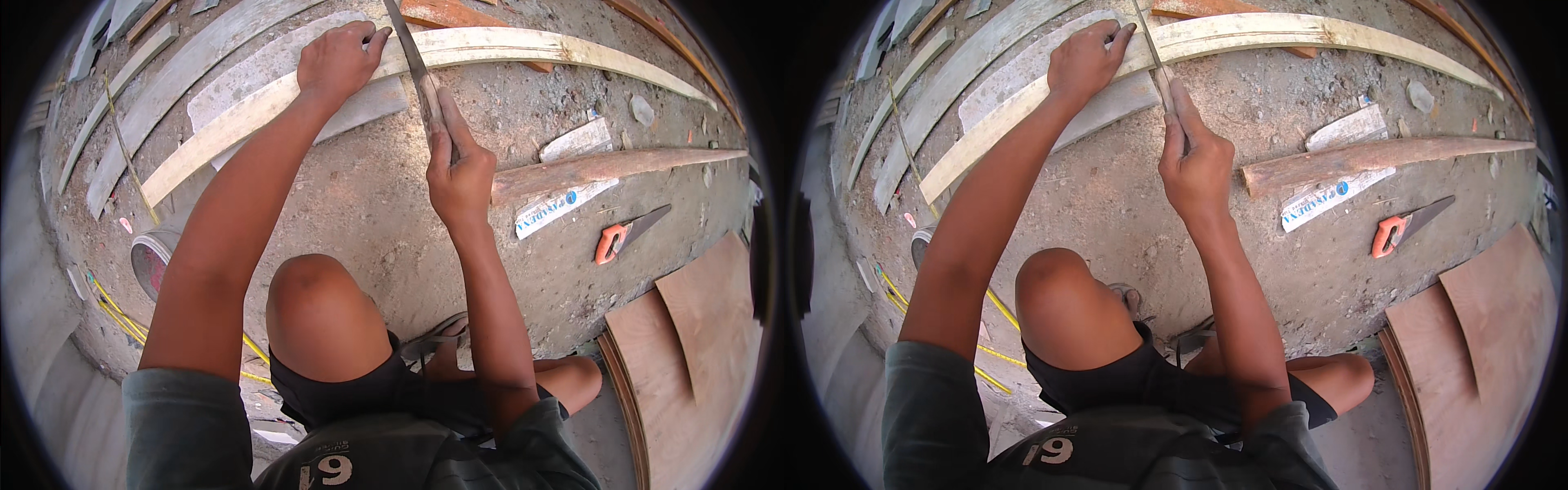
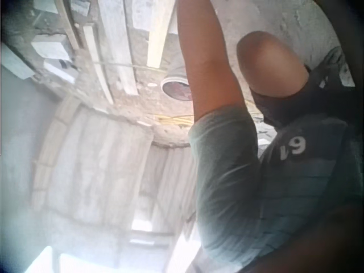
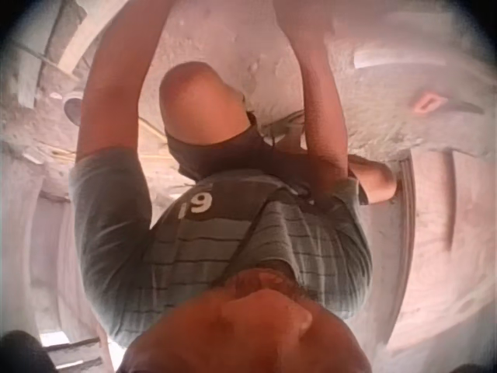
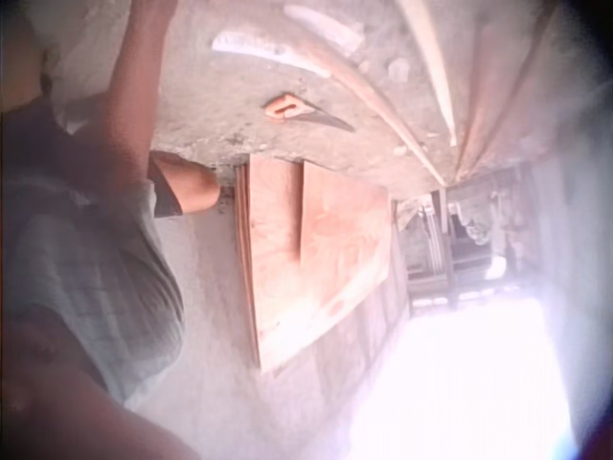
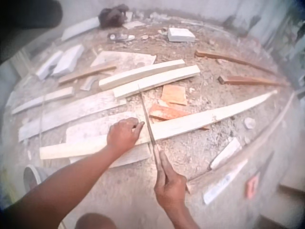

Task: The person measures a wooden plank using a tape measure and then saws the plank at the marked spot using a hand saw.

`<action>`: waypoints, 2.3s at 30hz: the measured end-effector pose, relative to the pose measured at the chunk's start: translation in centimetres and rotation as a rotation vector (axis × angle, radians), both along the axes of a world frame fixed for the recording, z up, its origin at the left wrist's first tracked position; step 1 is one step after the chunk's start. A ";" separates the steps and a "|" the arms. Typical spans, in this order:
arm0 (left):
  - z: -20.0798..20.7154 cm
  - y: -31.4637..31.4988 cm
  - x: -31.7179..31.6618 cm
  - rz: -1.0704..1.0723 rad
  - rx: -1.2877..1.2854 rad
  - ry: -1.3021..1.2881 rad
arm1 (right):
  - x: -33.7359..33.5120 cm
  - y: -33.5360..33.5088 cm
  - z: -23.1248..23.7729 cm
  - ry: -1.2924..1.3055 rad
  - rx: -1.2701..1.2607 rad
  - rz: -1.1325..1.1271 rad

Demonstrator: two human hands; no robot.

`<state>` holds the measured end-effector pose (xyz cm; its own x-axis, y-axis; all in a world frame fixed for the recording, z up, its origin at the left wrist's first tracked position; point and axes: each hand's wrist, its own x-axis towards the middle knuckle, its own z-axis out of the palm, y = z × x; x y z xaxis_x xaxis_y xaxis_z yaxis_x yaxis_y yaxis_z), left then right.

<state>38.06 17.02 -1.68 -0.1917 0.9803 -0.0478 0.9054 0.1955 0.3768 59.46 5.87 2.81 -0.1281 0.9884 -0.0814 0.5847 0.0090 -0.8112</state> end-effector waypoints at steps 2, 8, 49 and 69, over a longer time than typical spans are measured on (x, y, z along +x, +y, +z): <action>-1.0 -0.9 -0.8 -0.005 0.043 0.053 | 0.9 -2.9 -0.5 0.032 0.023 -0.002; -0.8 -1.3 -1.3 0.034 0.000 0.044 | 7.1 -13.2 1.6 -0.041 -0.112 0.059; 0.5 -0.5 -1.5 0.035 0.044 0.023 | 5.4 -9.8 8.2 -0.073 0.018 0.066; 0.7 -0.2 0.7 -0.008 0.033 -0.033 | -1.5 5.0 3.9 -0.097 0.008 0.068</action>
<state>38.75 16.82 -0.94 -0.1829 0.9829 -0.0218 0.8940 0.1755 0.4122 57.94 10.86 6.74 -0.1868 0.9784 -0.0883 0.6580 0.0579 -0.7508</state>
